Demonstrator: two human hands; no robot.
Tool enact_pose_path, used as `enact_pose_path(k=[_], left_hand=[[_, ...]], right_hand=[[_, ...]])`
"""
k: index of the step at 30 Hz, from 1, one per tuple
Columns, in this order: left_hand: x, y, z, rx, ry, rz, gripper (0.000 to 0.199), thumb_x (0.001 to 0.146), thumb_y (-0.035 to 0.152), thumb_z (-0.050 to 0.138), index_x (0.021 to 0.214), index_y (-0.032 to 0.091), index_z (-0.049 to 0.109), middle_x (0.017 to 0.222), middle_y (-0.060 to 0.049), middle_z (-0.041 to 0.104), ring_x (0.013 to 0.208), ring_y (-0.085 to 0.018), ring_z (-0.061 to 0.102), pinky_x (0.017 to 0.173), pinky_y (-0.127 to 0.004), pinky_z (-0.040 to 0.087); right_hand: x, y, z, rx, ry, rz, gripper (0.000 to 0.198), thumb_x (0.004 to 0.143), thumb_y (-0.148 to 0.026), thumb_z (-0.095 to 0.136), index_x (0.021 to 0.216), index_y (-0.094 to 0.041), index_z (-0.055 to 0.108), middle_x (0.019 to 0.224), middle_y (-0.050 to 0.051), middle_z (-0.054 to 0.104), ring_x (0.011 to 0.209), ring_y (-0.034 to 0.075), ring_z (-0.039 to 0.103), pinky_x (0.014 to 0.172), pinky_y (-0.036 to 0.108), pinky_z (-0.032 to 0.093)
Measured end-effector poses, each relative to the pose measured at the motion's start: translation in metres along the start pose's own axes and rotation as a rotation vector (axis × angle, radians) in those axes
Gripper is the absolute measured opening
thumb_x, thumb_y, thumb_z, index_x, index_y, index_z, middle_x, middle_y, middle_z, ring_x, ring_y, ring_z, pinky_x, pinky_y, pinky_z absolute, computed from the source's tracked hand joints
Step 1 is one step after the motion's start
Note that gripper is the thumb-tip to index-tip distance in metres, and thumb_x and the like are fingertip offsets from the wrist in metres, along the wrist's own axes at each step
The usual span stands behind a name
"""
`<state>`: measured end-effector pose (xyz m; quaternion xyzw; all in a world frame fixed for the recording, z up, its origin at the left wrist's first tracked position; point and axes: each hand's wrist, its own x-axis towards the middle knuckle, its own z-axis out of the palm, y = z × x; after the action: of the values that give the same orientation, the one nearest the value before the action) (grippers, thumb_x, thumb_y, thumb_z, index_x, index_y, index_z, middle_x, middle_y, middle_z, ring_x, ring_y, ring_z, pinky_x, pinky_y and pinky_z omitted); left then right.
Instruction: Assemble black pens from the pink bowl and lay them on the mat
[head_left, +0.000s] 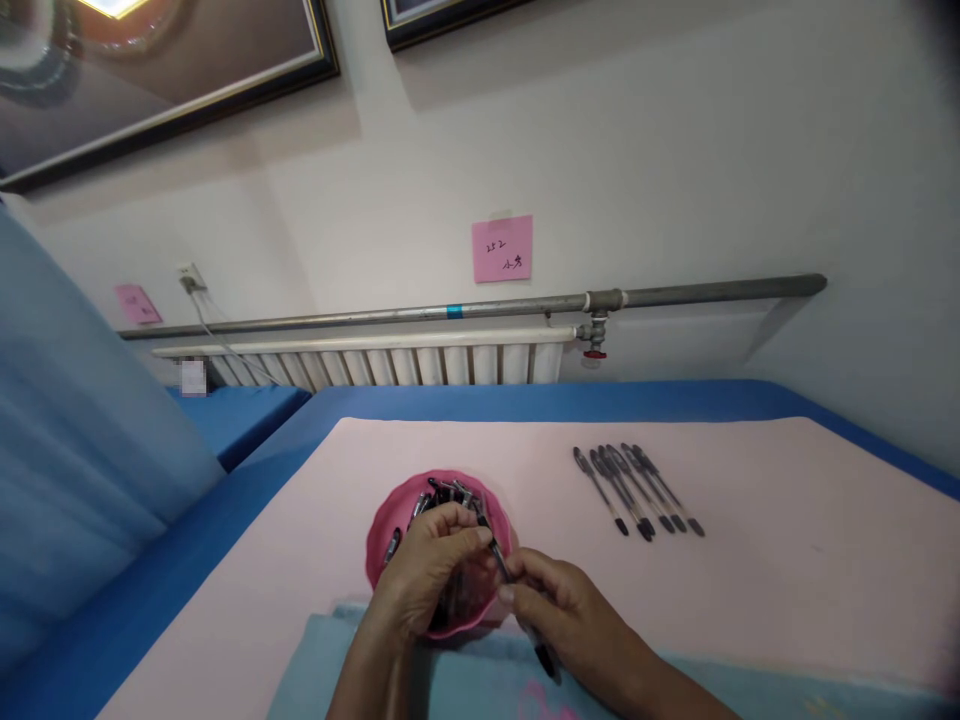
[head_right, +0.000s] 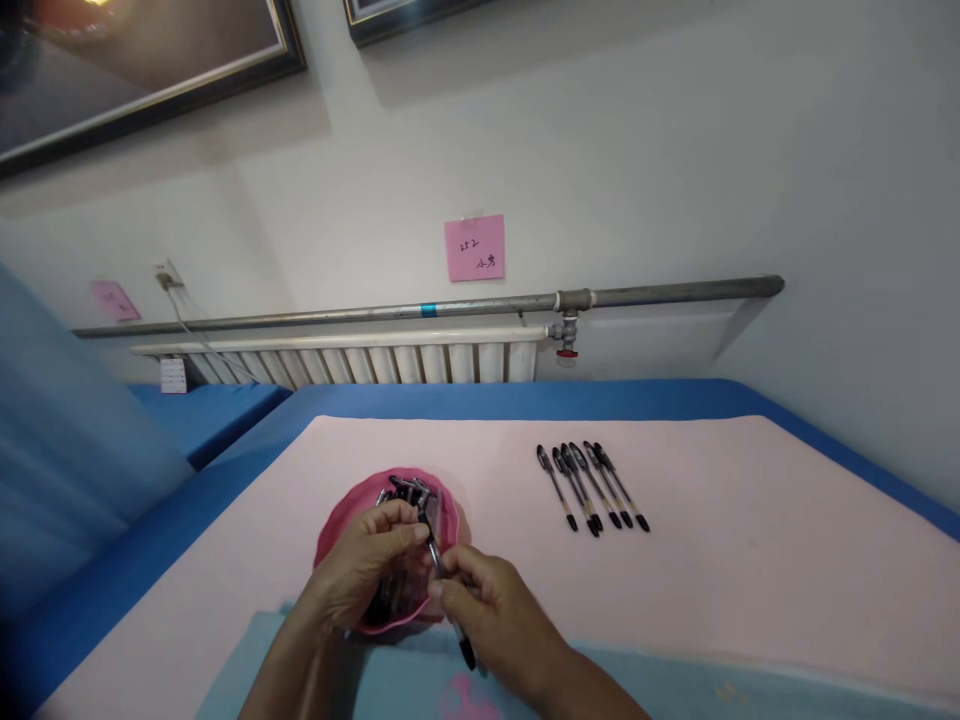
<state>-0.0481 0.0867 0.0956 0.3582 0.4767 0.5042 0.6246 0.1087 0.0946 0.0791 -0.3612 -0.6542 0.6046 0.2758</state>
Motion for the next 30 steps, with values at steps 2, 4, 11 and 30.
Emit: enact_pose_path(k=[2,4,11,30], left_hand=[[-0.001,0.001,0.004,0.003,-0.006,-0.006,0.029,0.059,0.033,0.073,0.066,0.015,0.052,0.054,0.000,0.061,0.046,-0.010,0.053,0.048,-0.021,0.040],[-0.002,0.002,0.004,0.032,-0.008,0.015,0.029,0.058,0.034,0.074,0.067,0.015,0.054,0.055,0.000,0.060,0.047,-0.010,0.053,0.048,-0.021,0.040],[0.000,0.012,-0.049,0.320,0.509,0.227,0.027,0.071,0.038,0.060,0.086,0.016,0.061,0.081,-0.003,0.064,0.070,-0.013,0.058,0.061,-0.023,0.044],[0.004,0.002,-0.056,1.168,0.589,0.120,0.016,0.066,0.012,0.048,0.067,0.021,0.061,0.066,-0.005,0.063,0.063,-0.020,0.054,0.058,-0.027,0.029]], right_hand=[[0.001,0.001,0.000,0.012,0.011,0.007,0.015,0.076,-0.032,0.049,0.066,-0.021,0.042,0.051,-0.008,0.034,0.044,0.007,0.031,0.042,0.019,0.026],[0.002,0.002,0.000,0.013,0.031,0.013,0.017,0.075,-0.033,0.050,0.066,-0.020,0.043,0.051,-0.008,0.035,0.043,0.007,0.033,0.041,0.019,0.027],[0.016,0.010,-0.015,0.093,0.235,0.099,0.025,0.079,-0.040,0.047,0.064,-0.022,0.039,0.043,-0.011,0.034,0.033,0.006,0.030,0.033,0.018,0.029],[0.019,0.013,-0.019,0.097,0.253,0.109,0.025,0.078,-0.038,0.047,0.061,-0.022,0.040,0.039,-0.010,0.038,0.028,0.004,0.027,0.032,0.019,0.023]])
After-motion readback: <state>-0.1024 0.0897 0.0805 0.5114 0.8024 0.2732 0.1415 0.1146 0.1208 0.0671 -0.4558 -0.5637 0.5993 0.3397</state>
